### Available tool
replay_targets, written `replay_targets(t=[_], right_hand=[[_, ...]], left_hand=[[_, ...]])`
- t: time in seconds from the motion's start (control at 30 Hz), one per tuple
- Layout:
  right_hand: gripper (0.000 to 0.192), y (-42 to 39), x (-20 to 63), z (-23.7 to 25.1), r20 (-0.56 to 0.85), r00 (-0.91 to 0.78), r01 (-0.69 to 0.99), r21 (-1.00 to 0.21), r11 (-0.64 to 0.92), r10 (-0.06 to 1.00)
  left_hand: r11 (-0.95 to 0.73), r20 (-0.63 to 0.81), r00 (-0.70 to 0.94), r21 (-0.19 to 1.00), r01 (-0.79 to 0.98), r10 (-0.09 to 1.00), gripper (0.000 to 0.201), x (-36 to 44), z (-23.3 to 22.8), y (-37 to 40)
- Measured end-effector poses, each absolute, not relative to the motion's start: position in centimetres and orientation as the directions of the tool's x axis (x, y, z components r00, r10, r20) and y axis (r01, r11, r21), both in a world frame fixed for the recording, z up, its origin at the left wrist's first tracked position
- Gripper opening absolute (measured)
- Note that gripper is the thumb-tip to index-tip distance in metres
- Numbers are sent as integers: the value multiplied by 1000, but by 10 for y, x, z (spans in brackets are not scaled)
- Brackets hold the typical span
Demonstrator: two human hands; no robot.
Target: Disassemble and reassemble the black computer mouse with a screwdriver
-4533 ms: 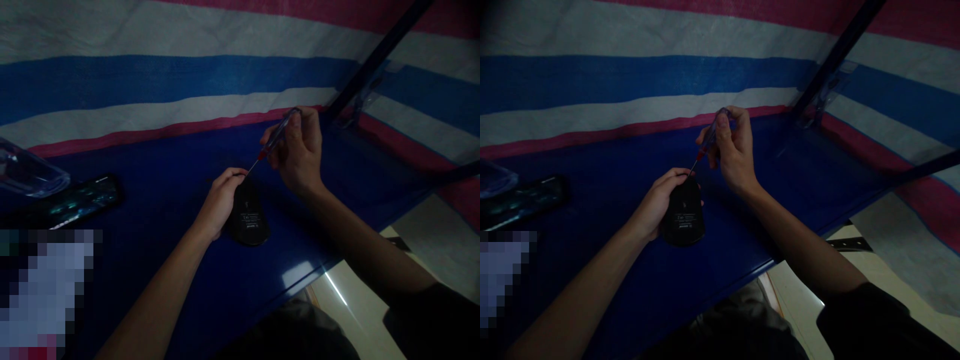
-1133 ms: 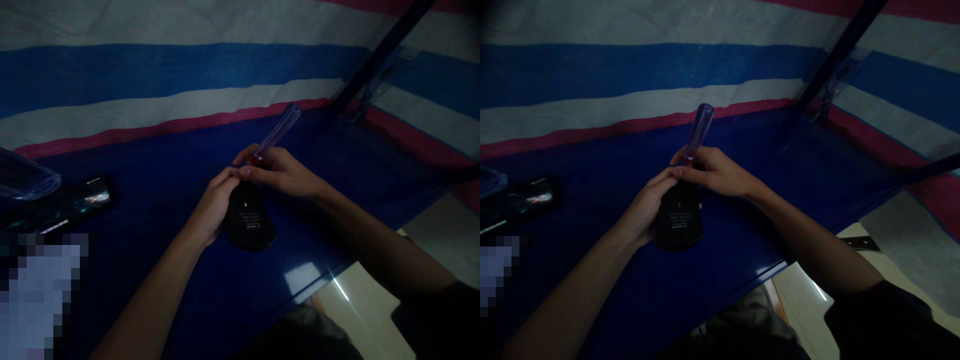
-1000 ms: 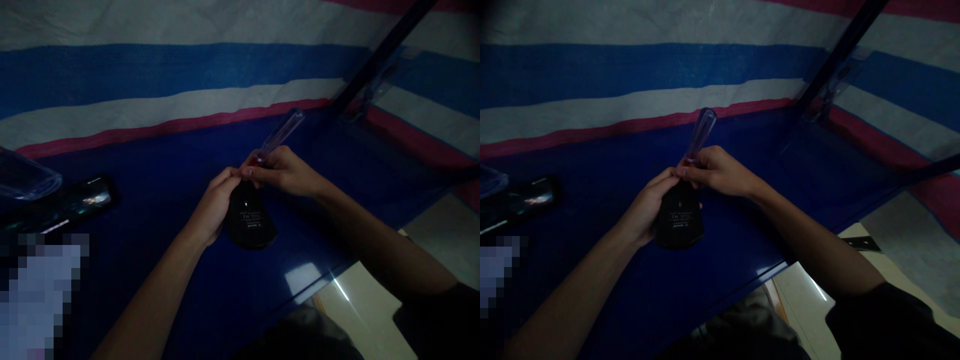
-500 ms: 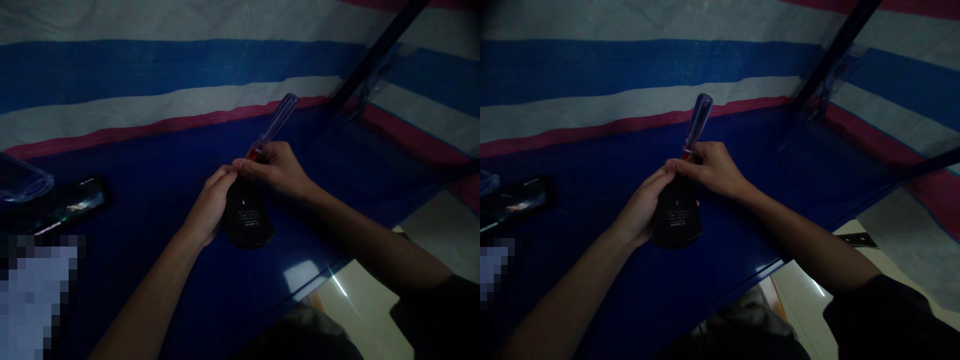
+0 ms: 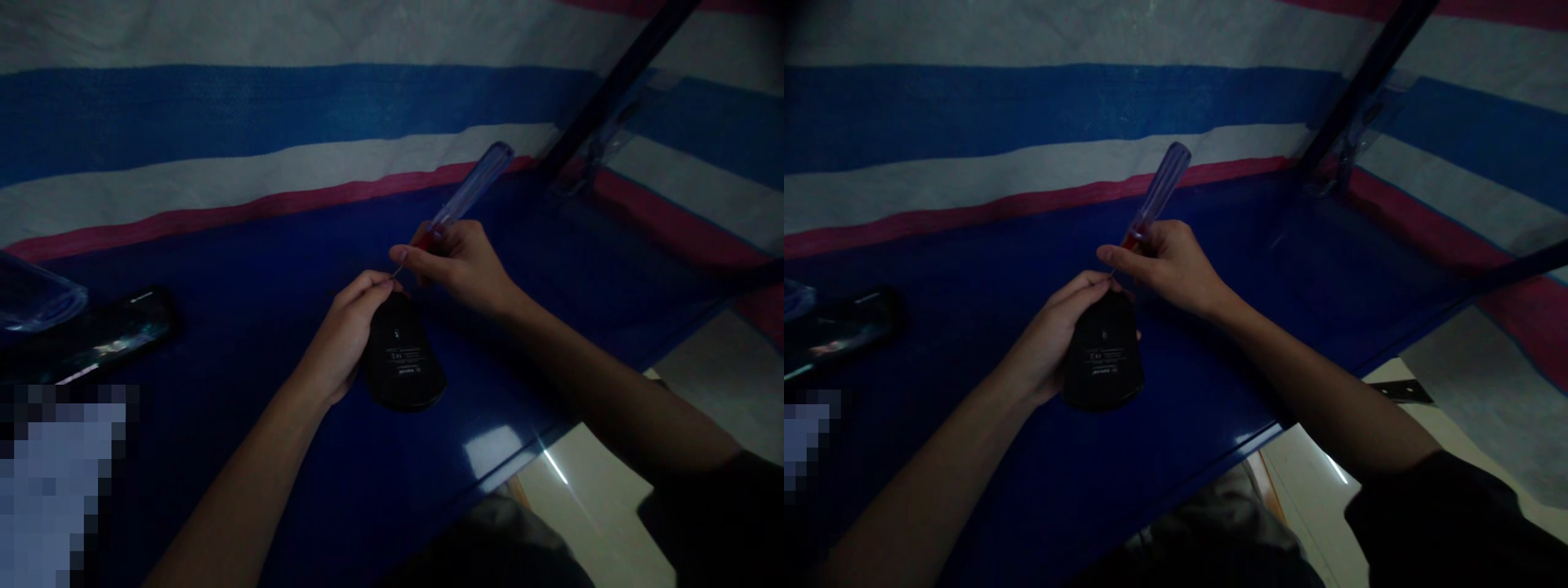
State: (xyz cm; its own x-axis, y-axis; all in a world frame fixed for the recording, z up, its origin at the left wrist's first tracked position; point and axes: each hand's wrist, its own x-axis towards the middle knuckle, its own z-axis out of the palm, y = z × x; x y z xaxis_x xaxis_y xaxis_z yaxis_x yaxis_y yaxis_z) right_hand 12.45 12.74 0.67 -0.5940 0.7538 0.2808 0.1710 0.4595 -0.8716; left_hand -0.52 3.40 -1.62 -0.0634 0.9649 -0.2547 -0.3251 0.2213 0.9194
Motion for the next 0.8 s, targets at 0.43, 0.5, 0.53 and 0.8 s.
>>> replay_targets(t=[0.43, 0.5, 0.53, 0.8], right_hand=[[24, 158, 134, -9, 346, -595, 361, -691, 626, 725], [19, 161, 133, -17, 326, -635, 384, -654, 652, 700], [17, 163, 132, -20, 314, -660, 385, -638, 667, 682], [23, 177, 136, -29, 280, -824, 351, -429, 832, 492]], left_hand=[[195, -245, -144, 936, -294, 959, 12, -2, -19, 34], [190, -239, -151, 940, -284, 959, 10, -2, -20, 35], [187, -237, -156, 941, -283, 959, 10, -2, -20, 35], [70, -201, -307, 918, -390, 930, 7, -5, -20, 36]])
